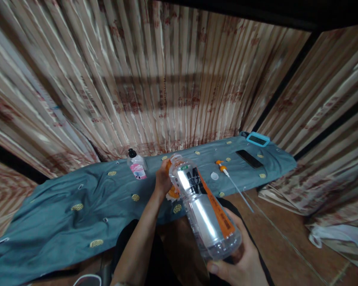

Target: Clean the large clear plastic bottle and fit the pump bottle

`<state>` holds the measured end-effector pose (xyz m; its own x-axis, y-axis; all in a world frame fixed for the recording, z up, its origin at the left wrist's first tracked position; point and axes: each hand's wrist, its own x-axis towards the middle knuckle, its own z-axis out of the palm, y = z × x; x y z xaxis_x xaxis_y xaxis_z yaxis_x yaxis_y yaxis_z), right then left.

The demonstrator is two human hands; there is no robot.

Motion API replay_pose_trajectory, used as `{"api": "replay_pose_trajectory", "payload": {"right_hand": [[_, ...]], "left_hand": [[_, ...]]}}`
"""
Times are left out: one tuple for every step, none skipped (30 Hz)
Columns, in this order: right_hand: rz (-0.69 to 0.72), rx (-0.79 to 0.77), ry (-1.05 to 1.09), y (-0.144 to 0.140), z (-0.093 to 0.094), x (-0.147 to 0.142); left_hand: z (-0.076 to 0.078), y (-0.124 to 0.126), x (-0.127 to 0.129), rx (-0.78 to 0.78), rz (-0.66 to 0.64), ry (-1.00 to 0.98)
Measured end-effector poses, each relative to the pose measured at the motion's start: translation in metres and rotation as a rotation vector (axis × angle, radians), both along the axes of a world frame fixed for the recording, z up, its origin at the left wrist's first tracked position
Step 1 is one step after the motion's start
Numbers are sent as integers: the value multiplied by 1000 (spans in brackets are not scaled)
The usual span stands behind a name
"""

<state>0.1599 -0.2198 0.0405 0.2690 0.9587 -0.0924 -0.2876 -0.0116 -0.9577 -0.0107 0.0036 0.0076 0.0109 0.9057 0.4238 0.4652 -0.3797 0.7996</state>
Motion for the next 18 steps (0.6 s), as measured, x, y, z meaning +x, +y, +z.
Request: {"api": "replay_pose_trajectory", "payload": {"right_hand": [[-2, -3, -3, 0, 0, 0], [-3, -7, -4, 0, 0, 0], [-4, -12, -5, 0, 0, 0], [-5, -13, -4, 0, 0, 0], [-4, -11, -4, -1, 0, 0], [-4, -8, -5, -1, 0, 0], [-4, -4, -7, -1, -1, 0], [-3, -1, -8, -1, -1, 0], [-3, 2, -9, -1, -1, 0], [-3, 4, -13, -1, -2, 0], [-3, 4, -20, -1, -2, 1], [-3, 4, -25, -1, -2, 1], [-1, 5, -31, -1, -3, 1], [1, 6, -36, -1, -3, 1], [2, 6, -39, -1, -4, 1], [5, 7, -38, -1, -4, 1], [9, 7, -35, -1, -4, 1], [12, 6, -31, -1, -4, 1]], "left_hand": [[0, 0, 0, 4, -1, -1], [-1, 0, 0, 7, 0, -3], [-1, 0, 0, 10, 3, -3], [-1, 0, 0, 10, 6, -2], [-1, 1, 0, 10, 7, 2], [-1, 1, 0, 9, 8, 7], [-1, 1, 0, 6, 9, 10], [-1, 1, 0, 1, 11, 12], [-1, 1, 0, -5, 12, 10], [-1, 1, 0, -11, 13, 5], [-1, 1, 0, -14, 11, 1], [0, 1, -1, -13, 6, -2], [0, 1, -1, -10, 0, -1], [0, 1, -1, -5, -6, 2], [0, 1, -2, -1, -12, 6], [0, 1, -2, 1, -16, 8], [0, 1, -2, 1, -19, 8], [-1, 0, -2, 1, -20, 7]]}}
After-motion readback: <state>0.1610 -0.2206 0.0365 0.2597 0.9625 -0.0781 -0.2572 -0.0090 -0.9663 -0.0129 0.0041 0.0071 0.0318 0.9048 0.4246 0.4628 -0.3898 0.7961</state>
